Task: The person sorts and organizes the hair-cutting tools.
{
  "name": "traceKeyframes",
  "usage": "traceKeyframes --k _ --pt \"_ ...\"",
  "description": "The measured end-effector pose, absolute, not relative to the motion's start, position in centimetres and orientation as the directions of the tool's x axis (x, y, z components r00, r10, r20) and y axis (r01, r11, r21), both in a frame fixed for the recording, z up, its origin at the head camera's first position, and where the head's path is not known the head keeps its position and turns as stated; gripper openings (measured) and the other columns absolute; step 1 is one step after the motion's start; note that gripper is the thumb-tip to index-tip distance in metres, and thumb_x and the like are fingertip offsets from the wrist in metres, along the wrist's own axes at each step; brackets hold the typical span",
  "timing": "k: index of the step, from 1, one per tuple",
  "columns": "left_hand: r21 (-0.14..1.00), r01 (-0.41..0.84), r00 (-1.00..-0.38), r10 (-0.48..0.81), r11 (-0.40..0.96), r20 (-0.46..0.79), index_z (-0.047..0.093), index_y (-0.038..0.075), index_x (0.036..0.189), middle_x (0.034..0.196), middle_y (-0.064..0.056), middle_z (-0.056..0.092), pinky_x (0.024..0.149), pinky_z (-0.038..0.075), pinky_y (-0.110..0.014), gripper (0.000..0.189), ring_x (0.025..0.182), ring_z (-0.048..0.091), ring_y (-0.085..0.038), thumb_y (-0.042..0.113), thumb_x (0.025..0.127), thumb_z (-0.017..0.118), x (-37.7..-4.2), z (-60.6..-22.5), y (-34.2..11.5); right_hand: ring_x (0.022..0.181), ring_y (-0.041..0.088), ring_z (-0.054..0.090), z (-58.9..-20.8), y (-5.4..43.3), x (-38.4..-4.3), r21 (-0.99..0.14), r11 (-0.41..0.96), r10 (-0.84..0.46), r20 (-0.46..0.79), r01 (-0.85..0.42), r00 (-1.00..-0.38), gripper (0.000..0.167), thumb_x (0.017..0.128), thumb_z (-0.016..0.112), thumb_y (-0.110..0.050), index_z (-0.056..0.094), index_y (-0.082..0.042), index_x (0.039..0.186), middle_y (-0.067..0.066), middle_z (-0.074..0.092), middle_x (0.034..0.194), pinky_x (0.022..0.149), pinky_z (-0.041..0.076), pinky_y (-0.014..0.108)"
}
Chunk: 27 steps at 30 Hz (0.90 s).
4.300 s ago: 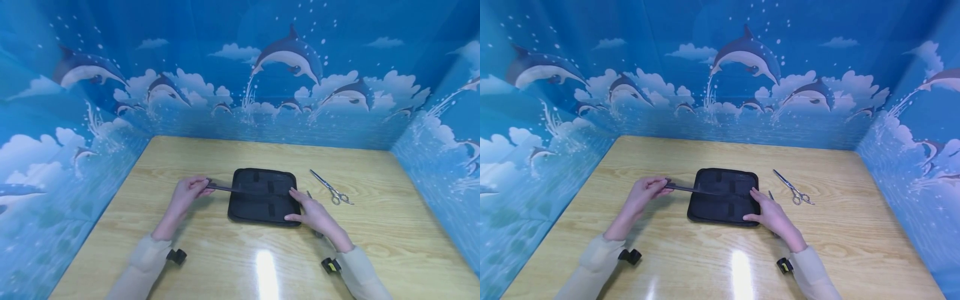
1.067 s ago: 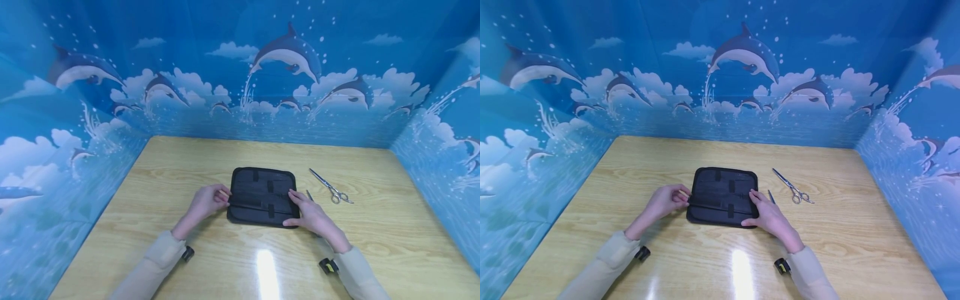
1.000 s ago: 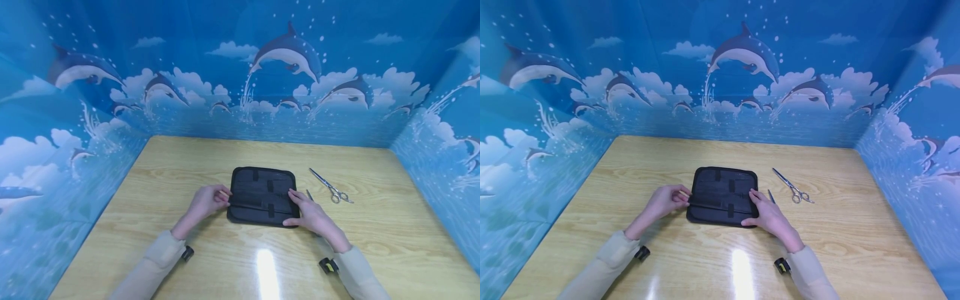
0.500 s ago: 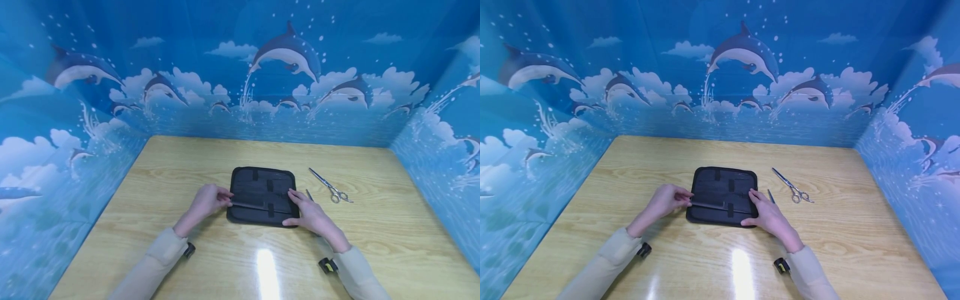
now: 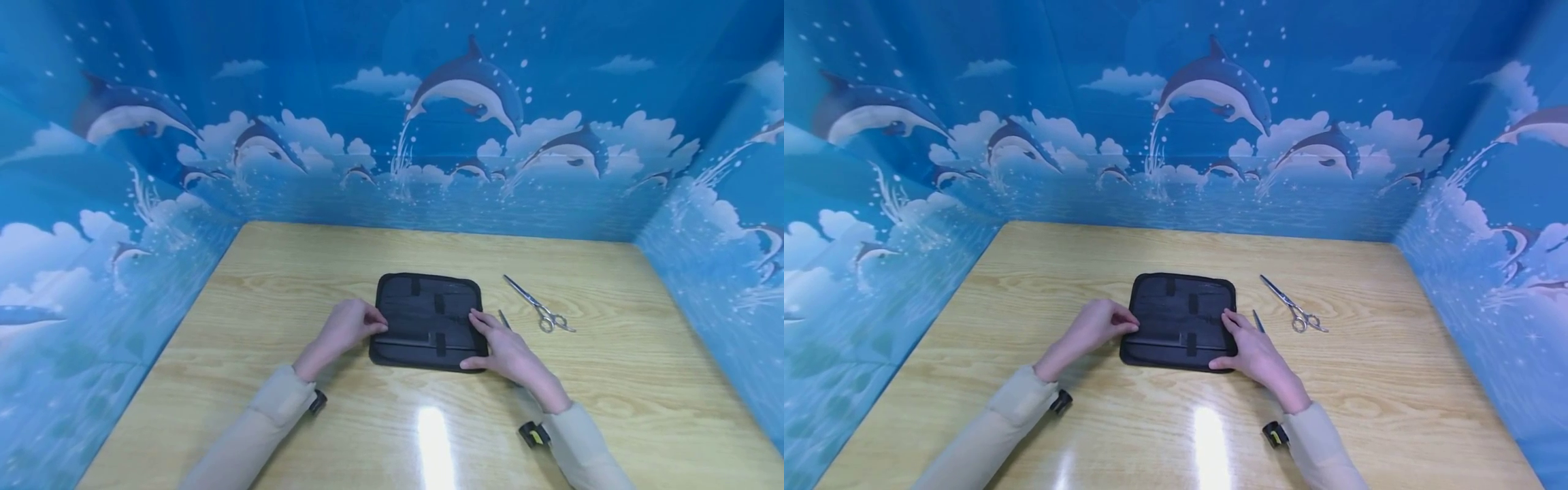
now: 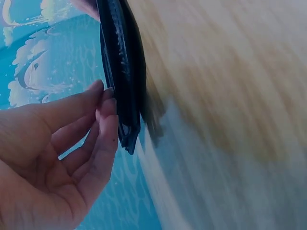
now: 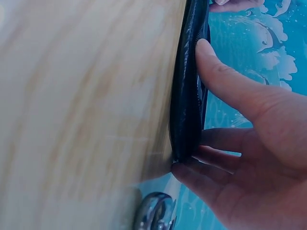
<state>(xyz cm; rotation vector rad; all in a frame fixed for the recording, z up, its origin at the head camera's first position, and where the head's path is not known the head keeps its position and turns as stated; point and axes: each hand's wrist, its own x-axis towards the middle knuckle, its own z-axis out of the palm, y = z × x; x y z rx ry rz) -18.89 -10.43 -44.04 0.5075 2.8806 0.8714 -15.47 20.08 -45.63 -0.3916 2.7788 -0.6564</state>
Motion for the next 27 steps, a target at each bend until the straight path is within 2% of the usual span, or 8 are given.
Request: traceKeyframes --k 3,6,10,14,17,21,27 --pt "0.555 0.255 -0.955 0.295 0.792 0.017 0.079 0.012 0.088 0.082 0.001 0.075 0.072 0.056 -0.029 0.008 0.073 0.067 -0.01 0.019 0.089 0.079 -18.9 -44.0 -10.7 0.144 0.05 0.03 -45.5 20.0 -15.5 -0.465 0.862 -0.317 -0.185 -0.201 -0.93 0.1 0.081 0.085 -0.038 0.032 0.002 0.155 0.023 0.026 0.163 0.112 0.034 0.062" --pt "0.535 0.217 -0.972 0.232 0.817 0.039 0.075 0.009 0.087 0.079 0.0 0.072 0.068 0.055 -0.029 0.011 0.07 0.065 -0.013 0.019 0.091 0.077 -18.9 -44.2 -11.1 0.144 0.051 0.029 -45.3 19.6 -15.3 -0.46 0.862 -0.321 -0.174 -0.212 -0.931 0.097 0.081 0.085 -0.036 0.034 0.002 0.155 0.024 0.025 0.163 0.112 0.034 0.063" --pt "0.503 0.185 -0.981 0.189 0.844 0.043 0.072 0.008 0.085 0.074 0.0 0.068 0.061 0.05 -0.029 0.017 0.063 0.058 -0.013 0.023 0.091 0.078 -19.0 -44.4 -11.6 0.144 0.052 0.029 -44.9 18.4 -15.1 -0.435 0.848 -0.363 -0.063 -0.302 -0.93 0.086 0.082 0.085 -0.033 0.045 0.0 0.15 0.026 0.034 0.158 0.112 0.032 0.065" --pt "0.491 0.196 -0.977 0.215 0.849 0.018 0.071 0.01 0.081 0.071 0.002 0.065 0.061 0.048 -0.027 0.02 0.062 0.055 -0.011 0.026 0.091 0.077 -19.0 -44.7 -11.7 0.139 0.049 0.041 -44.9 16.0 -15.3 -0.389 0.799 -0.447 0.126 -0.459 -0.885 0.063 0.085 0.082 -0.029 0.061 -0.004 0.139 0.022 0.054 0.145 0.11 0.038 0.062" --pt "0.479 0.198 -0.973 0.229 0.855 -0.007 0.069 0.011 0.077 0.067 0.004 0.062 0.06 0.046 -0.026 0.024 0.06 0.053 -0.01 0.028 0.092 0.075 -19.0 -44.9 -11.4 0.126 0.04 0.056 -45.1 14.2 -15.7 -0.346 0.776 -0.484 0.211 -0.528 -0.85 0.05 0.086 0.082 -0.027 0.068 -0.007 0.13 0.016 0.066 0.13 0.102 0.048 0.054" --pt "0.464 0.191 -0.973 0.228 0.865 -0.024 0.068 0.012 0.074 0.063 0.006 0.058 0.057 0.042 -0.025 0.026 0.058 0.05 -0.01 0.029 0.092 0.075 -18.9 -44.9 -11.0 0.108 0.03 0.065 -45.4 12.6 -16.2 -0.317 0.783 -0.495 0.205 -0.536 -0.844 0.045 0.083 0.085 -0.027 0.073 -0.01 0.123 0.009 0.069 0.117 0.089 0.055 0.046" --pt "0.445 0.194 -0.972 0.232 0.874 -0.033 0.067 0.013 0.072 0.061 0.006 0.06 0.056 0.041 -0.025 0.026 0.056 0.05 -0.009 0.026 0.093 0.075 -18.8 -44.8 -11.0 0.098 0.026 0.066 -45.4 11.8 -16.5 -0.309 0.781 -0.516 0.171 -0.543 -0.839 0.039 0.081 0.086 -0.025 0.076 -0.014 0.117 0.004 0.069 0.108 0.081 0.057 0.042"
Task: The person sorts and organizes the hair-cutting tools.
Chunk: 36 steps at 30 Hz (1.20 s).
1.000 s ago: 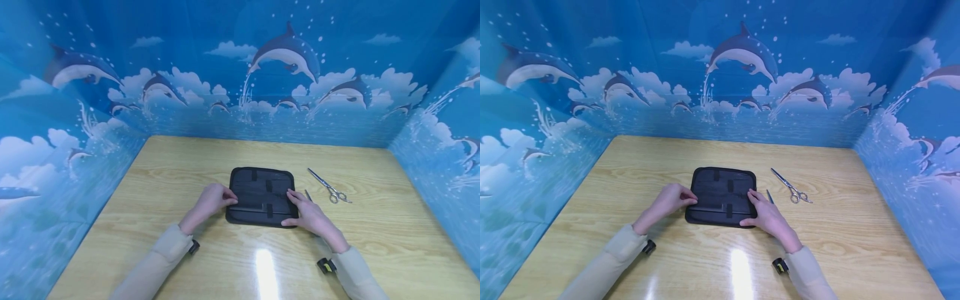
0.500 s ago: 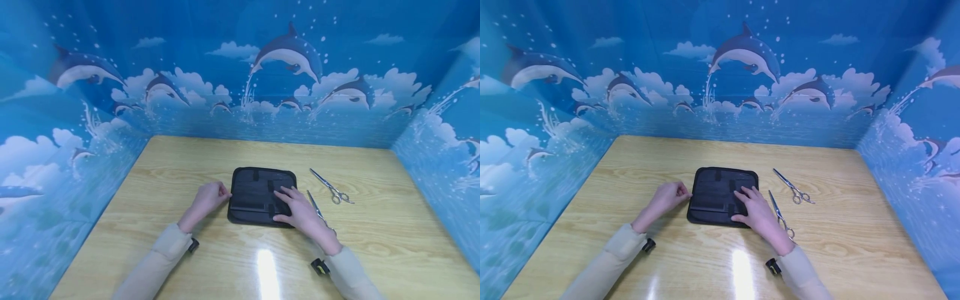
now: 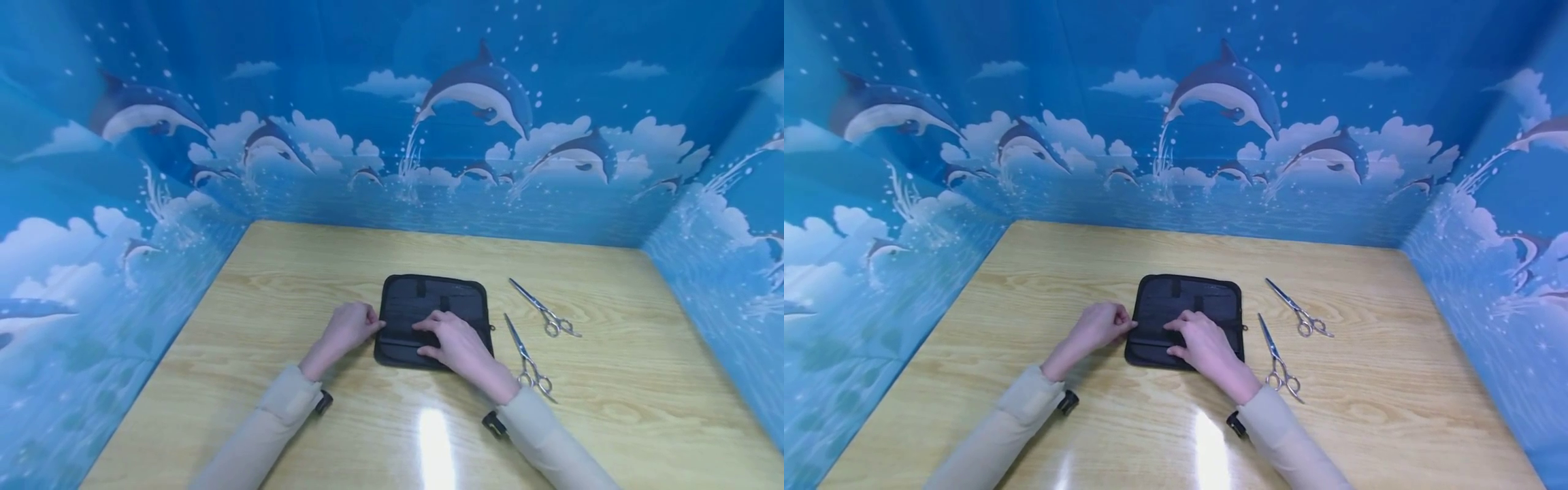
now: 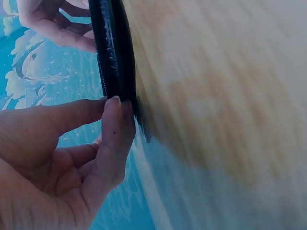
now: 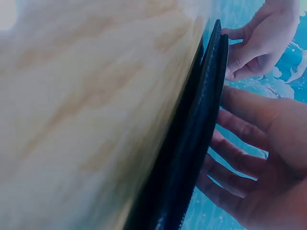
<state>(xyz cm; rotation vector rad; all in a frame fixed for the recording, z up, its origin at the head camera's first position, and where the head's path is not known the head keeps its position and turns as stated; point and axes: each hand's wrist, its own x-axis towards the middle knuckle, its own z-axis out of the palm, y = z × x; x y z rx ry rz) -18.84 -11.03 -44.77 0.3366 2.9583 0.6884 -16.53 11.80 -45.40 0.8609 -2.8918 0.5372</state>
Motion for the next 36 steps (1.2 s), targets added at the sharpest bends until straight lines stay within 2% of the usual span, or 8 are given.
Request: traceKeyframes --k 6,15,25,32,36 --pt "0.46 0.144 -0.973 0.211 0.876 -0.098 0.067 0.014 0.073 0.06 0.006 0.064 0.056 0.042 -0.024 0.024 0.054 0.054 -0.009 0.024 0.094 0.074 -18.92 -44.68 -11.07 0.088 0.021 0.066 -45.37 11.66 -16.84 -0.291 0.781 -0.522 0.18 -0.552 -0.834 0.029 0.079 0.087 -0.021 0.079 -0.017 0.107 0.0 0.069 0.099 0.071 0.056 0.038" --pt "0.477 0.111 -0.974 0.191 0.872 -0.122 0.069 0.014 0.072 0.059 0.006 0.064 0.057 0.042 -0.025 0.023 0.054 0.053 -0.011 0.023 0.093 0.074 -18.89 -44.41 -11.31 0.072 0.012 0.06 -45.54 11.86 -17.11 -0.322 0.781 -0.514 0.156 -0.536 -0.843 0.026 0.079 0.088 -0.019 0.08 -0.017 0.104 -0.002 0.065 0.092 0.059 0.048 0.026" --pt "0.469 0.15 -0.965 0.232 0.871 -0.121 0.065 0.014 0.07 0.059 0.006 0.061 0.055 0.04 -0.024 0.028 0.055 0.052 -0.011 0.026 0.094 0.074 -19.0 -44.46 -10.89 0.079 0.016 0.064 -45.09 11.58 -16.87 -0.319 0.798 -0.505 0.109 -0.511 -0.856 0.026 0.079 0.087 -0.017 0.08 -0.017 0.104 -0.001 0.064 0.094 0.066 0.053 0.032" --pt "0.449 0.222 -0.956 0.283 0.865 -0.072 0.065 0.012 0.075 0.068 0.005 0.06 0.06 0.044 -0.026 0.026 0.062 0.052 -0.011 0.027 0.084 0.084 -18.93 -44.6 -10.82 0.087 0.018 0.063 -44.9 11.55 -16.59 -0.311 0.812 -0.505 0.047 -0.494 -0.862 0.031 0.083 0.085 -0.017 0.079 -0.017 0.113 0.0 0.062 0.101 0.073 0.054 0.034" --pt "0.451 0.225 -0.953 0.291 0.864 -0.082 0.064 0.012 0.075 0.069 0.005 0.06 0.061 0.044 -0.027 0.026 0.063 0.053 -0.012 0.027 0.084 0.084 -18.99 -44.56 -10.71 0.089 0.016 0.059 -45.07 11.95 -16.29 -0.302 0.8 -0.531 0.05 -0.519 -0.846 0.034 0.086 0.082 -0.023 0.076 -0.016 0.118 0.001 0.06 0.104 0.074 0.052 0.032"
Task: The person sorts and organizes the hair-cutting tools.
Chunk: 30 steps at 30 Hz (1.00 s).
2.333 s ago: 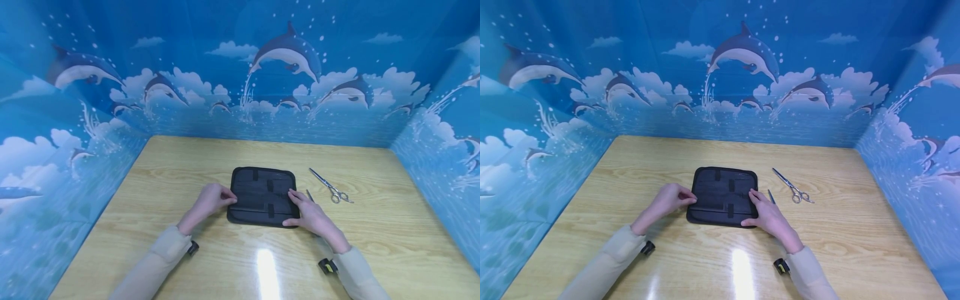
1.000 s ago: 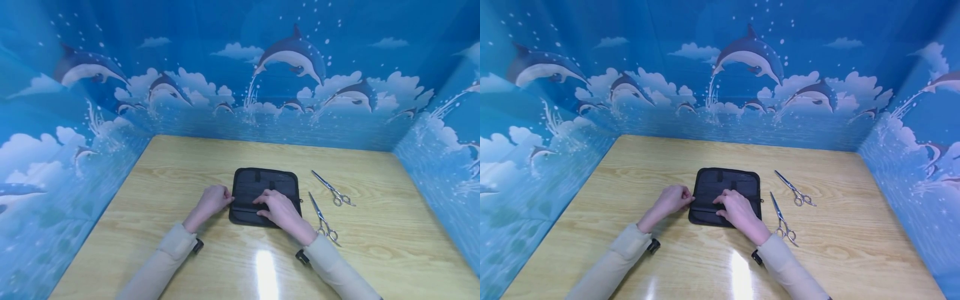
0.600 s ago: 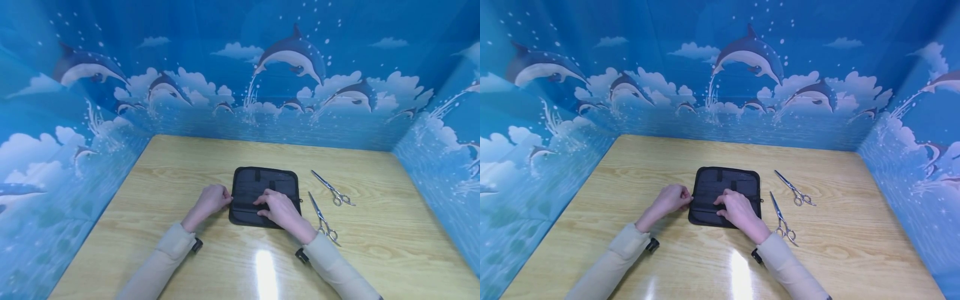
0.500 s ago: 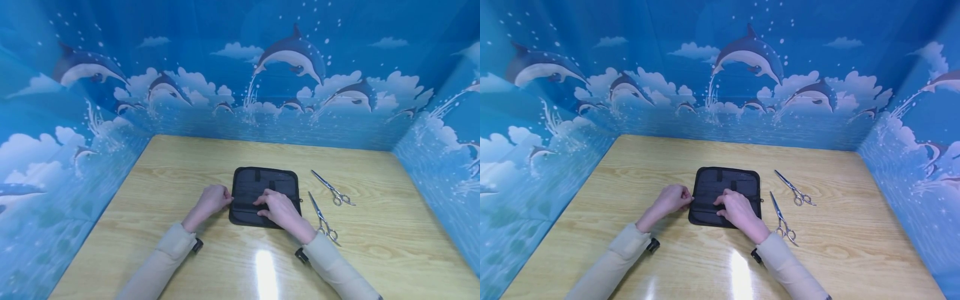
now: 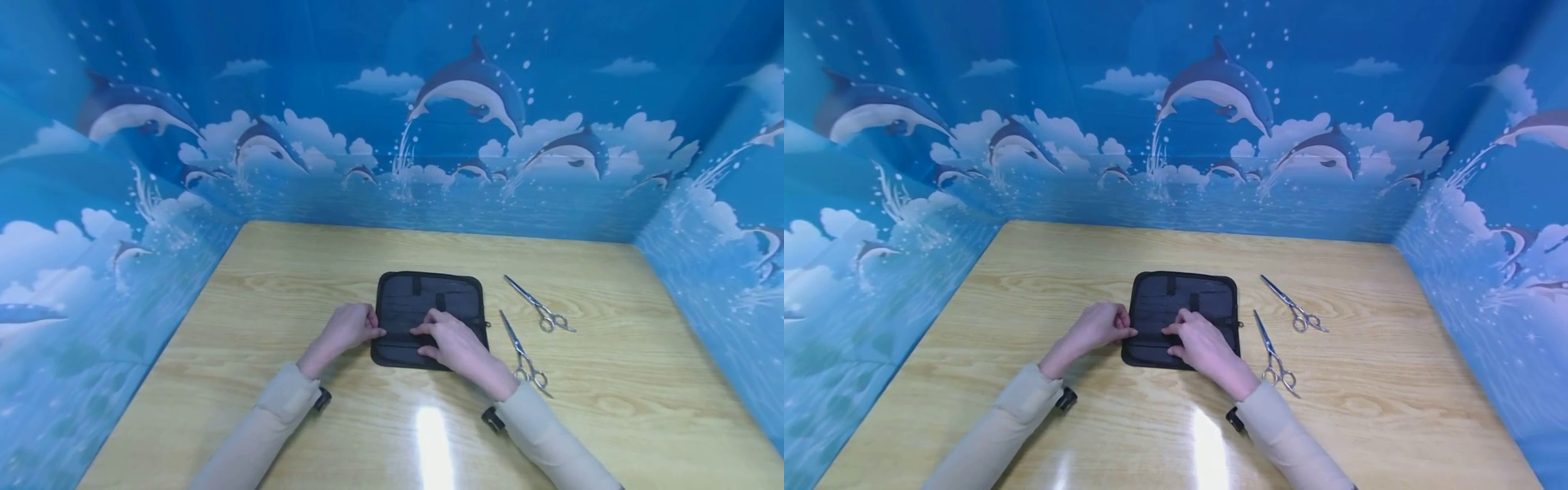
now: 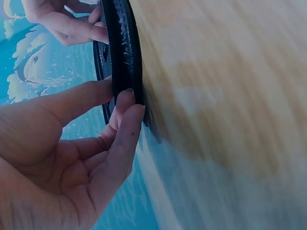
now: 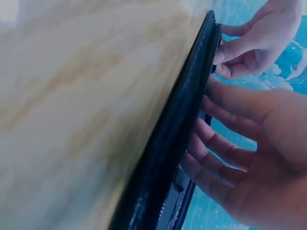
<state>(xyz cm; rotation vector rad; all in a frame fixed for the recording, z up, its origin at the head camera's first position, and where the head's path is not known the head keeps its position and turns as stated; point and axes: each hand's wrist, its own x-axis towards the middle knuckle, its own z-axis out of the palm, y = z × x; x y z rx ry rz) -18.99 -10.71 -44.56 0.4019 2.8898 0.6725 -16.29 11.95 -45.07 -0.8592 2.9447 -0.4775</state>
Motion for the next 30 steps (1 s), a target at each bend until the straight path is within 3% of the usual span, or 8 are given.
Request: traceKeyframes --k 8,11,16,23,30 --pt "0.449 0.193 -0.954 0.274 0.872 -0.123 0.065 0.012 0.078 0.071 0.004 0.061 0.062 0.045 -0.027 0.025 0.065 0.053 -0.012 0.027 0.085 0.083 -19.0 -44.4 -10.7 0.101 0.022 0.063 -45.3 12.7 -15.5 -0.322 0.773 -0.548 0.097 -0.548 -0.831 0.042 0.09 0.078 -0.029 0.071 -0.012 0.128 0.007 0.063 0.116 0.084 0.055 0.037" --pt "0.453 0.186 -0.954 0.27 0.872 -0.13 0.065 0.012 0.079 0.072 0.003 0.061 0.063 0.045 -0.027 0.024 0.065 0.054 -0.012 0.027 0.087 0.082 -19.1 -44.5 -10.8 0.103 0.024 0.066 -45.2 13.7 -15.3 -0.358 0.784 -0.485 0.158 -0.508 -0.86 0.039 0.09 0.078 -0.026 0.071 -0.01 0.125 0.007 0.065 0.116 0.085 0.056 0.041" --pt "0.479 0.179 -0.955 0.268 0.859 -0.124 0.065 0.012 0.079 0.072 0.004 0.062 0.063 0.044 -0.026 0.023 0.065 0.054 -0.012 0.027 0.087 0.081 -19.0 -44.6 -10.9 0.091 0.028 0.064 -44.7 17.0 -15.1 -0.352 0.859 -0.286 0.273 -0.372 -0.919 0.026 0.087 0.081 -0.016 0.07 -0.004 0.108 0.011 0.066 0.102 0.075 0.055 0.044" --pt "0.52 0.134 -0.959 0.243 0.844 -0.148 0.067 0.011 0.081 0.069 0.004 0.064 0.06 0.044 -0.025 0.022 0.06 0.058 -0.009 0.028 0.092 0.076 -19.0 -44.5 -10.9 0.081 0.03 0.057 -43.9 22.5 -14.1 -0.305 0.95 -0.067 0.015 -0.068 -0.998 0.035 0.089 0.077 -0.019 0.062 0.007 0.107 0.019 0.059 0.095 0.064 0.052 0.043" --pt "0.558 0.091 -0.961 0.221 0.825 -0.169 0.067 0.01 0.082 0.069 0.002 0.068 0.063 0.049 -0.024 0.021 0.058 0.065 -0.008 0.025 0.093 0.075 -19.1 -44.6 -10.8 0.076 0.029 0.059 -44.4 24.2 -13.7 -0.314 0.949 -0.041 -0.098 -0.008 -0.994 0.027 0.089 0.077 -0.017 0.065 0.005 0.1 0.019 0.061 0.094 0.06 0.051 0.043"
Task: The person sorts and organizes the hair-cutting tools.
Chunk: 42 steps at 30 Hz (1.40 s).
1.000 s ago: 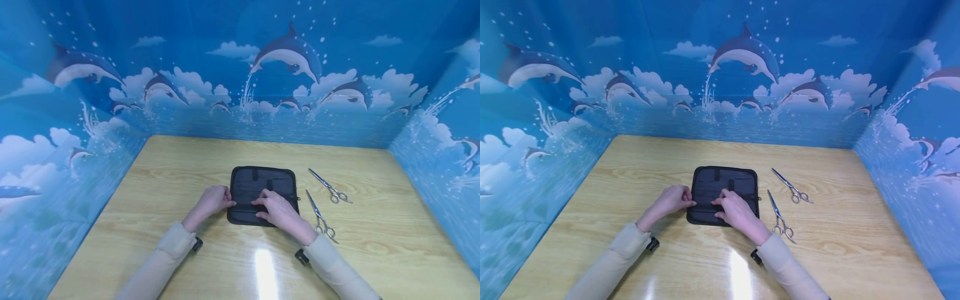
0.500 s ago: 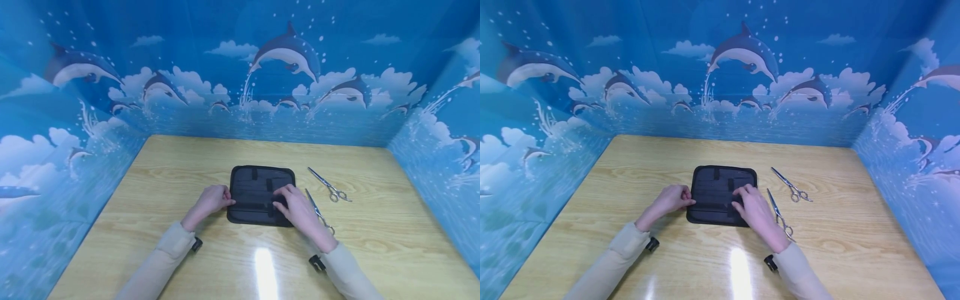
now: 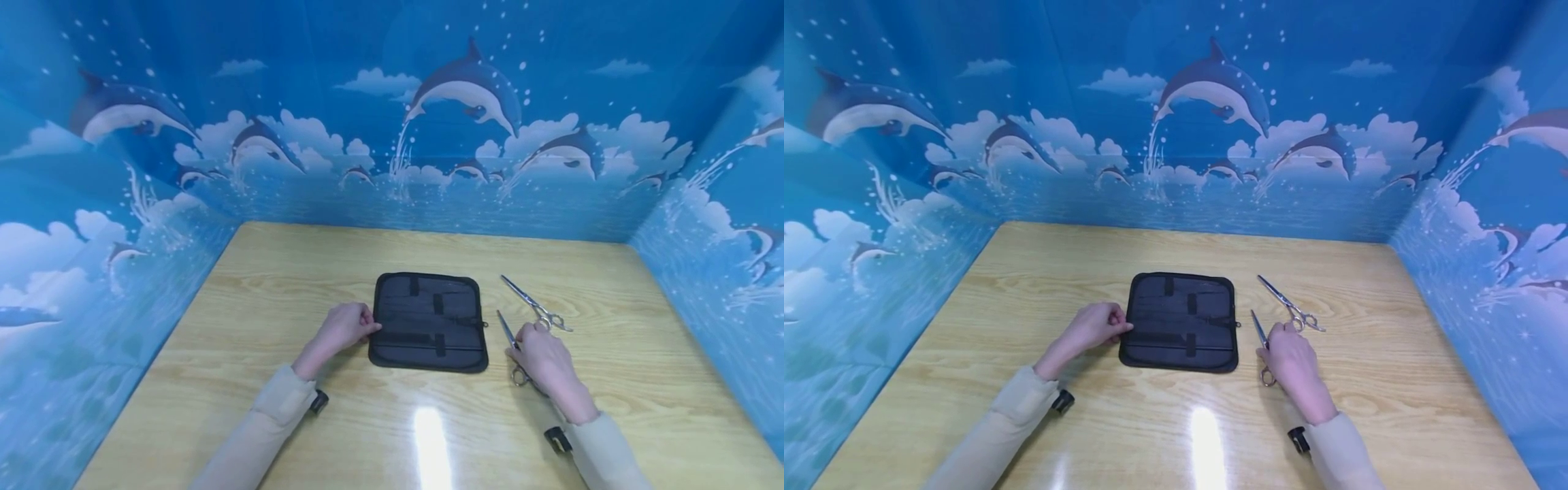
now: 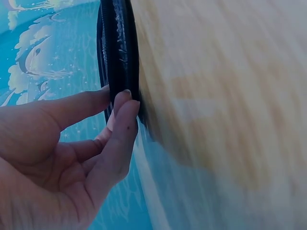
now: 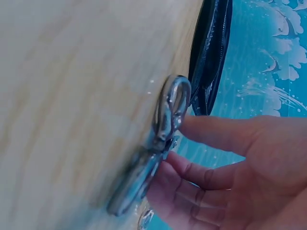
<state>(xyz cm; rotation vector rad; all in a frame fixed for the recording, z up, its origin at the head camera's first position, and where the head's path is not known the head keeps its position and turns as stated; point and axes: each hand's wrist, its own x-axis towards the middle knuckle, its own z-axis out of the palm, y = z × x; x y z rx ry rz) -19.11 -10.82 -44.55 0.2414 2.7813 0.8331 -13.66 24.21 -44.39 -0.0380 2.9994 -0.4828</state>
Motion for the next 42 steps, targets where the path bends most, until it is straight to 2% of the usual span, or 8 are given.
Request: traceKeyframes --k 4,7,17,22,26,31,37,42 --pt "0.563 0.096 -0.959 0.227 0.821 -0.168 0.066 0.009 0.082 0.069 0.002 0.068 0.061 0.049 -0.023 0.021 0.058 0.066 -0.009 0.024 0.093 0.075 -19.1 -44.5 -10.8 0.071 0.025 0.057 -44.6 24.4 -14.1 -0.332 0.943 -0.051 -0.105 -0.013 -0.993 0.012 0.089 0.072 -0.011 0.068 0.0 0.092 0.015 0.064 0.087 0.054 0.047 0.038" --pt "0.559 0.107 -0.96 0.232 0.823 -0.159 0.066 0.009 0.081 0.069 0.002 0.068 0.062 0.049 -0.024 0.021 0.058 0.066 -0.009 0.024 0.093 0.075 -19.1 -44.5 -10.8 0.068 0.022 0.057 -44.6 24.4 -14.4 -0.338 0.941 -0.055 -0.121 -0.011 -0.991 0.009 0.088 0.071 -0.01 0.07 -0.002 0.091 0.011 0.065 0.084 0.053 0.045 0.035" --pt "0.549 0.109 -0.96 0.231 0.829 -0.159 0.066 0.009 0.082 0.068 0.002 0.068 0.065 0.051 -0.026 0.021 0.057 0.066 -0.008 0.024 0.093 0.075 -18.9 -44.4 -10.9 0.077 0.027 0.065 -44.5 24.9 -14.7 -0.353 0.936 -0.032 -0.136 0.018 -0.99 0.022 0.085 0.074 -0.015 0.067 0.001 0.1 0.012 0.072 0.089 0.061 0.052 0.041" --pt "0.56 0.096 -0.959 0.227 0.823 -0.168 0.066 0.009 0.082 0.07 0.002 0.068 0.064 0.052 -0.025 0.02 0.058 0.067 -0.01 0.023 0.093 0.075 -18.8 -44.3 -10.9 0.087 0.034 0.07 -44.5 25.5 -15.1 -0.411 0.912 -0.066 -0.111 -0.014 -0.992 0.031 0.089 0.072 -0.013 0.065 0.007 0.111 0.018 0.074 0.097 0.074 0.055 0.049" --pt "0.559 0.104 -0.959 0.232 0.822 -0.164 0.067 0.009 0.082 0.07 0.001 0.069 0.064 0.051 -0.025 0.02 0.059 0.067 -0.01 0.024 0.093 0.075 -18.9 -44.4 -11.1 0.075 0.023 0.069 -44.5 26.2 -15.2 -0.477 0.877 -0.119 -0.107 -0.054 -0.987 0.039 0.093 0.067 -0.012 0.061 0.013 0.123 0.011 0.074 0.087 0.077 0.054 0.049" --pt "0.556 0.117 -0.962 0.233 0.823 -0.142 0.068 0.009 0.083 0.07 0.002 0.069 0.064 0.051 -0.025 0.02 0.06 0.066 -0.01 0.024 0.092 0.076 -19.0 -44.4 -11.5 0.062 0.011 0.063 -44.1 26.6 -15.2 -0.572 0.819 -0.131 -0.111 -0.044 -0.985 0.04 0.098 0.063 -0.013 0.058 0.014 0.128 -0.001 0.07 0.075 0.07 0.052 0.037" --pt "0.563 0.132 -0.985 0.173 0.816 -0.02 0.069 0.01 0.089 0.079 0.001 0.069 0.066 0.052 -0.029 0.018 0.071 0.063 -0.013 0.026 0.094 0.074 -19.1 -43.7 -11.1 0.067 0.012 0.066 -43.4 25.8 -15.6 -0.746 0.665 -0.073 -0.086 0.016 -0.994 0.041 0.1 0.061 -0.01 0.054 0.014 0.133 0.014 0.071 0.091 0.059 0.056 0.026" --pt "0.705 0.188 -0.977 0.205 0.684 0.062 0.07 0.009 0.099 0.088 -0.003 0.073 0.069 0.057 -0.03 0.017 0.08 0.07 -0.016 0.026 0.1 0.067 -18.8 -42.6 -9.6 0.071 0.006 0.066 -42.4 23.8 -16.2 -0.919 0.386 -0.02 -0.088 0.073 -0.996 0.043 0.103 0.058 -0.009 0.048 0.016 0.137 0.014 0.07 0.096 0.065 0.06 0.026"
